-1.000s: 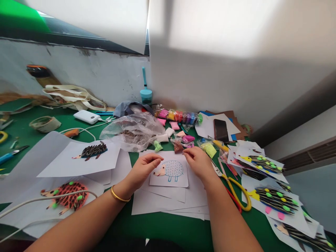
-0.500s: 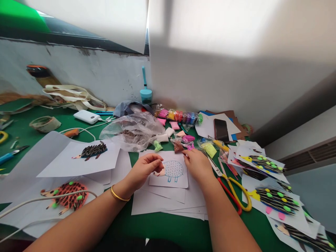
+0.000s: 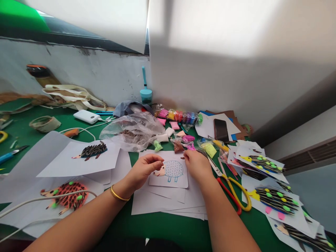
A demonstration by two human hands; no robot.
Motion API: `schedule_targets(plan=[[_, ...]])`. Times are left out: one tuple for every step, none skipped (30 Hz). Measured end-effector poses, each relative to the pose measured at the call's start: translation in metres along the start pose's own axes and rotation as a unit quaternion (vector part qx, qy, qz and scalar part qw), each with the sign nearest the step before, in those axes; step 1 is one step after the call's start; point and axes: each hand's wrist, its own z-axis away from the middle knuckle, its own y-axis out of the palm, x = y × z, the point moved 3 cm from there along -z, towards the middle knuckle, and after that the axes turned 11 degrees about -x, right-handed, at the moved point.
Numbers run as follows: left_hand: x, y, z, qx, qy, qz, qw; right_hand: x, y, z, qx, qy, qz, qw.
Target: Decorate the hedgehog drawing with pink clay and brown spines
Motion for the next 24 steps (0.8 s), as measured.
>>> schedule_targets(plan=[[0.000, 0.000, 0.000, 0.001, 0.002, -0.008, 1.000, 0.001, -0.001, 0.000, -0.008, -0.004, -0.009, 1.000], [0.000, -0.001, 0.000, 0.003, 0.005, -0.015, 1.000, 0.003, -0.002, 0.000, -0.018, -0.008, -0.021, 1.000], [0.001, -0.001, 0.000, 0.005, 0.008, -0.018, 1.000, 0.006, -0.004, 0.000, -0.028, -0.011, -0.038, 0.999], [0.001, -0.002, 0.000, 0.008, 0.013, -0.018, 1.000, 0.009, -0.005, 0.001, -0.037, -0.013, -0.058, 0.998], [0.000, -0.002, 0.000, 0.011, 0.018, -0.016, 1.000, 0.013, -0.007, 0.001, -0.044, -0.018, -0.082, 0.995], [0.000, -0.001, 0.000, 0.014, 0.022, -0.011, 1.000, 0.018, -0.009, 0.002, -0.048, -0.024, -0.108, 0.993], [0.000, -0.001, 0.000, 0.016, 0.025, -0.005, 1.000, 0.024, -0.010, 0.003, -0.053, -0.033, -0.134, 0.989], [0.000, -0.001, 0.000, 0.020, 0.025, 0.002, 0.999, 0.030, -0.012, 0.004, -0.056, -0.042, -0.159, 0.985], [0.000, 0.000, 0.000, 0.026, 0.021, 0.012, 0.999, 0.036, -0.013, 0.006, -0.059, -0.053, -0.183, 0.980], [0.001, 0.001, 0.001, 0.034, 0.014, 0.022, 0.999, 0.042, -0.015, 0.008, -0.063, -0.066, -0.204, 0.975], [0.001, 0.002, 0.001, 0.040, 0.006, 0.032, 0.999, 0.048, -0.016, 0.010, -0.066, -0.078, -0.223, 0.969], [0.001, 0.002, 0.001, 0.043, 0.000, 0.037, 0.998, 0.053, -0.017, 0.012, -0.070, -0.087, -0.239, 0.964], [0.001, 0.003, 0.001, 0.043, -0.006, 0.037, 0.998, 0.057, -0.018, 0.014, -0.074, -0.095, -0.254, 0.960], [0.001, 0.003, 0.002, 0.040, -0.009, 0.035, 0.999, 0.061, -0.019, 0.016, -0.077, -0.102, -0.267, 0.955], [0.000, 0.003, 0.002, 0.036, -0.012, 0.030, 0.999, 0.064, -0.020, 0.018, -0.078, -0.108, -0.278, 0.951], [0.000, 0.003, 0.002, 0.033, -0.012, 0.024, 0.999, 0.066, -0.020, 0.019, -0.079, -0.114, -0.287, 0.948], [0.000, 0.003, 0.003, 0.035, -0.012, 0.019, 0.999, 0.068, -0.021, 0.020, -0.077, -0.118, -0.293, 0.946], [0.000, 0.003, 0.003, 0.041, -0.009, 0.016, 0.999, 0.070, -0.021, 0.021, -0.076, -0.122, -0.298, 0.944], [0.000, 0.003, 0.003, 0.045, -0.003, 0.017, 0.999, 0.071, -0.021, 0.022, -0.073, -0.124, -0.303, 0.942], [0.000, 0.003, 0.003, 0.050, 0.002, 0.019, 0.999, 0.072, -0.022, 0.023, -0.072, -0.126, -0.308, 0.940], [0.001, 0.003, 0.003, 0.055, 0.006, 0.021, 0.998, 0.073, -0.021, 0.023, -0.069, -0.127, -0.312, 0.939], [0.001, 0.002, 0.003, 0.059, 0.009, 0.023, 0.998, 0.075, -0.021, 0.024, -0.066, -0.128, -0.316, 0.938], [0.002, 0.002, 0.002, 0.059, 0.012, 0.022, 0.998, 0.076, -0.021, 0.024, -0.063, -0.129, -0.319, 0.937], [0.002, 0.002, 0.002, 0.058, 0.013, 0.017, 0.998, 0.077, -0.020, 0.025, -0.060, -0.131, -0.322, 0.936]])
